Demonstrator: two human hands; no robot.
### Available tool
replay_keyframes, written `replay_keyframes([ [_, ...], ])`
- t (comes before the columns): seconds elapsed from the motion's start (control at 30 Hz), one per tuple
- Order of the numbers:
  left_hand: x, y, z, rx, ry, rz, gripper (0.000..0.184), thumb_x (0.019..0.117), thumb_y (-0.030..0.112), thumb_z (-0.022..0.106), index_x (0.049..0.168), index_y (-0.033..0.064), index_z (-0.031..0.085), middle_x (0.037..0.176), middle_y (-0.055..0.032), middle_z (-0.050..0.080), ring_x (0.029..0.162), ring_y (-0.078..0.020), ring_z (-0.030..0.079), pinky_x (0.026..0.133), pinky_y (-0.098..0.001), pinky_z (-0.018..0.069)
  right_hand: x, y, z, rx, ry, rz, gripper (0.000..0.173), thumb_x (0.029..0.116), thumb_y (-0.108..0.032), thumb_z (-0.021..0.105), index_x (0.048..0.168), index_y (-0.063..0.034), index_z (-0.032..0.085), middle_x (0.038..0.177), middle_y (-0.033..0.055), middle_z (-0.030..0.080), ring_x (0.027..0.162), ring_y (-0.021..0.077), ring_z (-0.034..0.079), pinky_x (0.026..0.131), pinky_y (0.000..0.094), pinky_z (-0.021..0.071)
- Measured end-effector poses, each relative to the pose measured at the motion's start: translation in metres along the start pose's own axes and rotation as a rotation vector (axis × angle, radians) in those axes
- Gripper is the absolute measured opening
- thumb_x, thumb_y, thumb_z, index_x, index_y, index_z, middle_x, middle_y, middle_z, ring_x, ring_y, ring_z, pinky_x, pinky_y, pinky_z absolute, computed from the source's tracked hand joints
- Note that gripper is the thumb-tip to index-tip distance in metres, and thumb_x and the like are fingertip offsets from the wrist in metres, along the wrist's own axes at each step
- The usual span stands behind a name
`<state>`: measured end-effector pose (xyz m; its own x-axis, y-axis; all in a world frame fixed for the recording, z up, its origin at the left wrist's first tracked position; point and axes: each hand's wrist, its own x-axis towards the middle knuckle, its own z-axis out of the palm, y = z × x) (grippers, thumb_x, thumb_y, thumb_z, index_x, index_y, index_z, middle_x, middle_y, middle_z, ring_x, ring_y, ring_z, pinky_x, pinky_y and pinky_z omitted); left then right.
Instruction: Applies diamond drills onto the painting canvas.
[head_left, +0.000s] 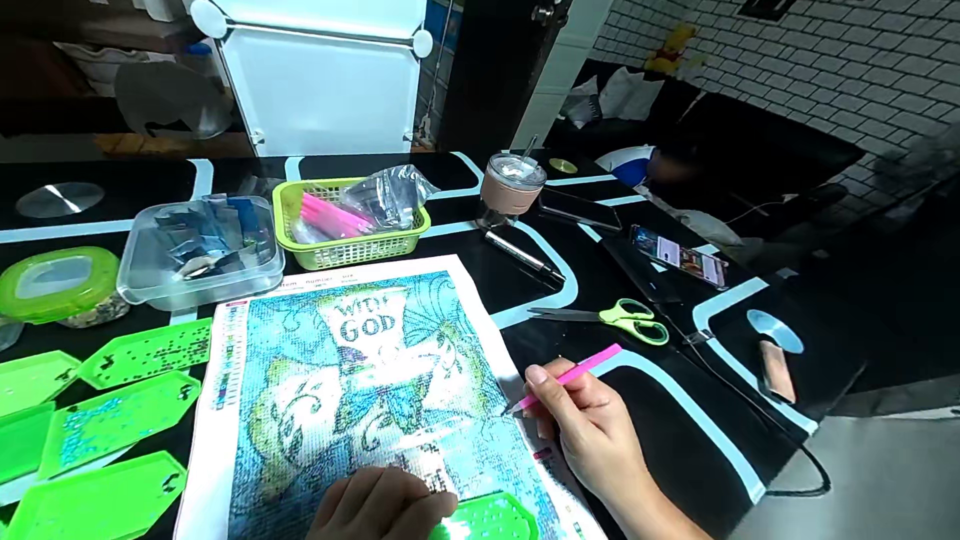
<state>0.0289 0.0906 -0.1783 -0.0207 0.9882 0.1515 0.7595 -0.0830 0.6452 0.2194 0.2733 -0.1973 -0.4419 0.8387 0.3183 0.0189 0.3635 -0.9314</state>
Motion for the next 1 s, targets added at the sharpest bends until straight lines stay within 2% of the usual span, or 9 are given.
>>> replay_keyframes([
  [0.43,0.0015,0.0009,-0.0035,-0.012,-0.035,-0.008,0.045,0.0857,0.042,0.08,0.119,0.0119,0.077,0.109,-0.0144,0.073,0.106,-0.0356,0.065,0.093,-0.0514,0.048,0.0011,0.004,-0.0021,-0.115,0.053,-0.071,0.023,0.1043,-0.017,0.055,0.083,-0.0134,0.064,0.068,-0.0083,0.063,0.057,-0.0035,0.058,0.052,0.0111,0.0475],
  [1.0,0.001,0.0006,-0.0033,-0.003,-0.033,-0.006,0.045,0.0861,0.043,0.079,0.118,0.0122,0.077,0.109,-0.014,0.073,0.105,-0.0348,0.065,0.092,-0.0502,0.0478,-0.0001,0.008,0.0015,-0.162,0.003,-0.116,0.022,0.1048,-0.02,0.057,0.087,-0.0109,0.067,0.069,-0.0081,0.063,0.057,-0.005,0.056,0.051,0.011,0.0466],
])
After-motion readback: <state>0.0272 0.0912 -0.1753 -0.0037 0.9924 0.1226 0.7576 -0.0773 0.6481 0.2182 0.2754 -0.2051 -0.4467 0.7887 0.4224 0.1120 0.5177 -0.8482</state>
